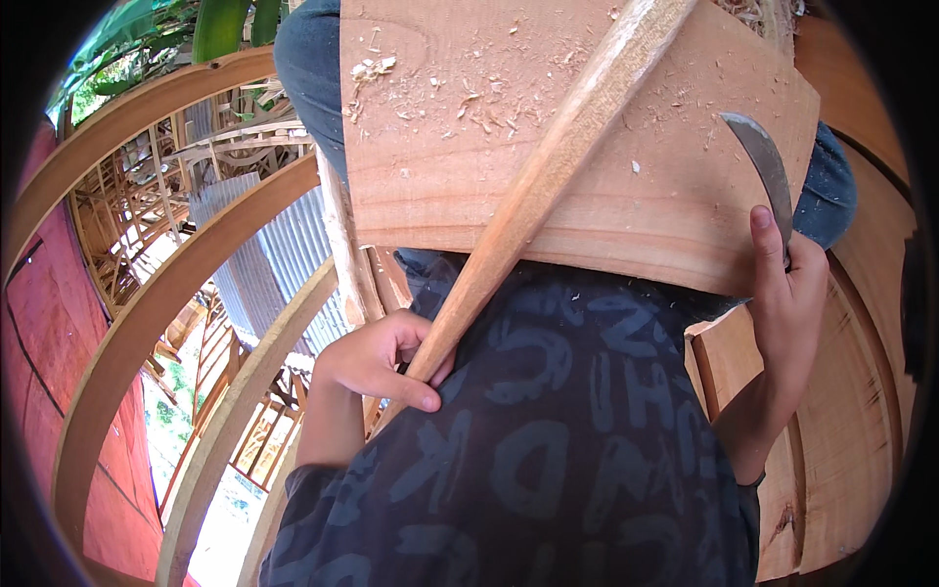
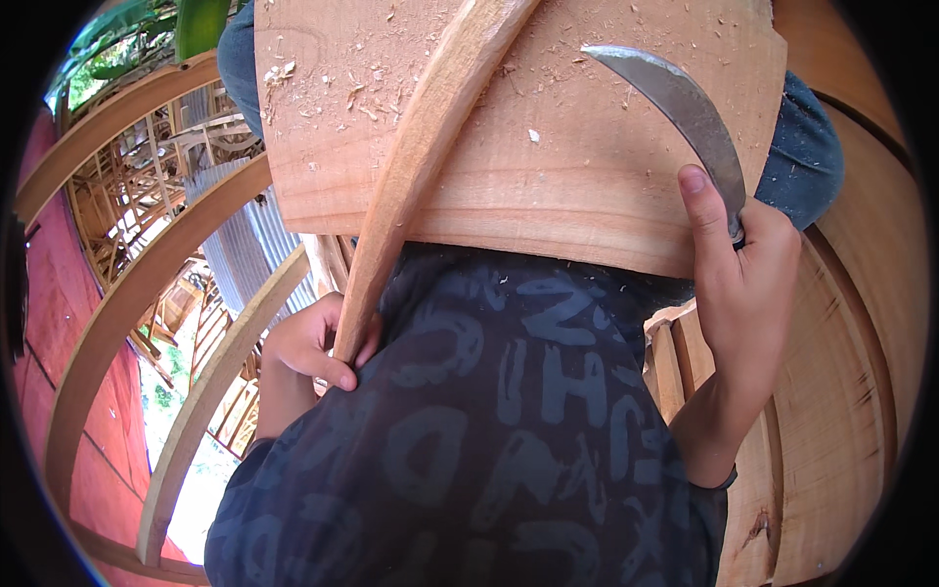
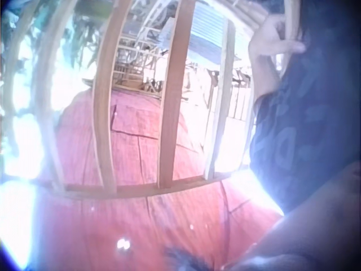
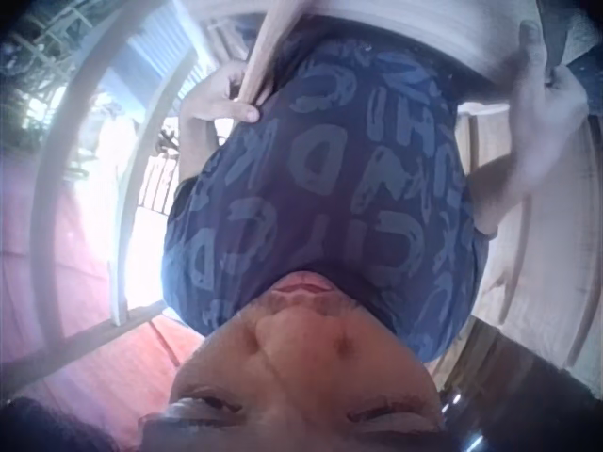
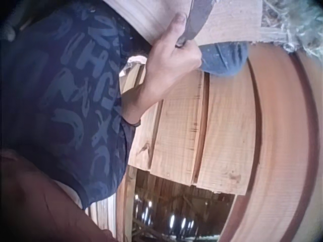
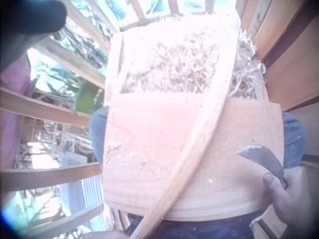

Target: The person uses a curved knife to shave and shape a long wooden stick held against a flat board on their lap. They repeatedly draw the blade along the stick to remove thin shavings, rotating the stick to work different sides.

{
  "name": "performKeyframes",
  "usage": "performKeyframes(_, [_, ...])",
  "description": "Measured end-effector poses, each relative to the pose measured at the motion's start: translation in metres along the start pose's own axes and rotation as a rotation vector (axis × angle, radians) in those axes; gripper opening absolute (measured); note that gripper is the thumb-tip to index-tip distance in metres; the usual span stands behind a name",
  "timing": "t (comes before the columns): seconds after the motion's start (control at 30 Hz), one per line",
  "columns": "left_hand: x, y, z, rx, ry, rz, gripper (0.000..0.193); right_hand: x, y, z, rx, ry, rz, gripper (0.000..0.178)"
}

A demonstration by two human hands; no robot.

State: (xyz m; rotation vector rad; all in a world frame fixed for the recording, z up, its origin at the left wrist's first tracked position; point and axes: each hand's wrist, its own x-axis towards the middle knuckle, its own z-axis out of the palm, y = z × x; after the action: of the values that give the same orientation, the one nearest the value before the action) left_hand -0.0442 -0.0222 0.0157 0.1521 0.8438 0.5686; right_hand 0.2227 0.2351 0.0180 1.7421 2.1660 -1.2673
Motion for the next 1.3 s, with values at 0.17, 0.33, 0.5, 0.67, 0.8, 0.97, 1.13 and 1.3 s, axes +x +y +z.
performKeyframes(0.17, [-0.004, -0.008, 0.006, 0.095, -0.134, -0.029, 0.033, -0.001, 0.007, 0.005, 0.097, 0.1, -0.078, 0.043])
performKeyframes(0.33, [-0.009, -0.007, 0.012, 0.023, 0.203, -0.121, 0.036, -0.007, 0.01, 0.009, 0.178, 0.078, -0.091, 0.036])
performKeyframes(0.5, [0.013, 0.026, 0.047, 0.116, 0.424, -0.045, 0.023, -0.011, 0.007, 0.014, 0.168, 0.052, -0.428, 0.015])
performKeyframes(0.67, [0.027, 0.048, 0.068, 0.021, 0.545, -0.091, 0.027, -0.014, 0.001, 0.014, 0.113, -0.052, -0.486, 0.011])
performKeyframes(0.8, [0.021, 0.046, 0.064, 0.01, 0.456, -0.091, 0.031, -0.015, -0.005, 0.02, 0.157, 0.009, -0.387, 0.011])
performKeyframes(0.97, [0.015, 0.046, 0.061, -0.025, 0.363, -0.073, 0.027, -0.015, -0.007, 0.018, 0.137, -0.058, -0.365, 0.012])
performKeyframes(1.13, [0.016, 0.05, 0.06, -0.14, 0.304, -0.032, 0.026, -0.013, -0.013, 0.02, 0.121, -0.028, -0.421, 0.014])
performKeyframes(1.3, [0.021, 0.057, 0.069, -0.058, 0.445, -0.073, 0.033, -0.012, -0.014, 0.013, 0.095, -0.114, -0.351, 0.014])
